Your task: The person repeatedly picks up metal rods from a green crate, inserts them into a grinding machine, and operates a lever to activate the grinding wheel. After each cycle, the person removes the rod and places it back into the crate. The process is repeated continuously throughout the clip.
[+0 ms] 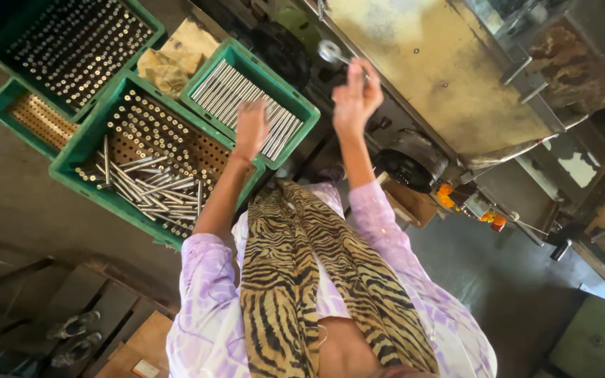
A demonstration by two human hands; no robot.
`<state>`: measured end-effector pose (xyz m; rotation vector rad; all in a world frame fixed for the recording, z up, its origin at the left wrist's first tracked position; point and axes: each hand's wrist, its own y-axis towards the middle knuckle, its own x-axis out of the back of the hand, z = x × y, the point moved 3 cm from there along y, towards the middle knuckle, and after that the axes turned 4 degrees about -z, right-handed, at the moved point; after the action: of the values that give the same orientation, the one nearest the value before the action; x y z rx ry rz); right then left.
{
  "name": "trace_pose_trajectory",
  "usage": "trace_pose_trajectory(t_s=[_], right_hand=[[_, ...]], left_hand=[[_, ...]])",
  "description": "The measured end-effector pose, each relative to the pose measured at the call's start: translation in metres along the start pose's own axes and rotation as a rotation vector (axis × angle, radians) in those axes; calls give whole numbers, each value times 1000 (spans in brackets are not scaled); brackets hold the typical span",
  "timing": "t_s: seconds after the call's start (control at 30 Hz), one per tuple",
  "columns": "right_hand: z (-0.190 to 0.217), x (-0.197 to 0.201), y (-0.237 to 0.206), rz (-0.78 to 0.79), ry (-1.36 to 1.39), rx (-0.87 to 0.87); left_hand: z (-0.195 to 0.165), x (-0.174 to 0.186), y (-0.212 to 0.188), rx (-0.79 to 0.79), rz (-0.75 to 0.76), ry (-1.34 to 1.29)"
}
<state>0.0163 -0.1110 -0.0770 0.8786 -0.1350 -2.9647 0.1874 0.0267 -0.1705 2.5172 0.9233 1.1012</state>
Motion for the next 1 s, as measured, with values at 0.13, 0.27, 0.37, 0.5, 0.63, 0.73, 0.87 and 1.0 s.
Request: trace_pose_trajectory(t_s=[0.13, 0.27, 0.37, 0.5, 0.63, 0.73, 0.87, 1.0], right_hand=[[18, 72, -17, -80, -161, 51], [14, 128, -45, -183, -308, 22], [12, 152, -59, -260, -416, 28], [12, 161, -67, -249, -456, 28], [8, 159, -67, -263, -416, 2], [8, 158, -67, -241, -421, 1], [12, 166, -72, -206, -534, 54], [15, 176, -80, -203, -574, 51]], left_hand=[[43, 12, -19, 28, 161, 140], [64, 5, -14, 77, 272, 386], [59, -10, -14, 44, 353, 443], [19, -41, -36, -20, 421, 319], [4, -59, -52, -7, 390, 416], [16, -63, -49, 24, 487, 412], [45, -49, -26, 22, 445, 475], [71, -29, -6, 246, 335, 479]])
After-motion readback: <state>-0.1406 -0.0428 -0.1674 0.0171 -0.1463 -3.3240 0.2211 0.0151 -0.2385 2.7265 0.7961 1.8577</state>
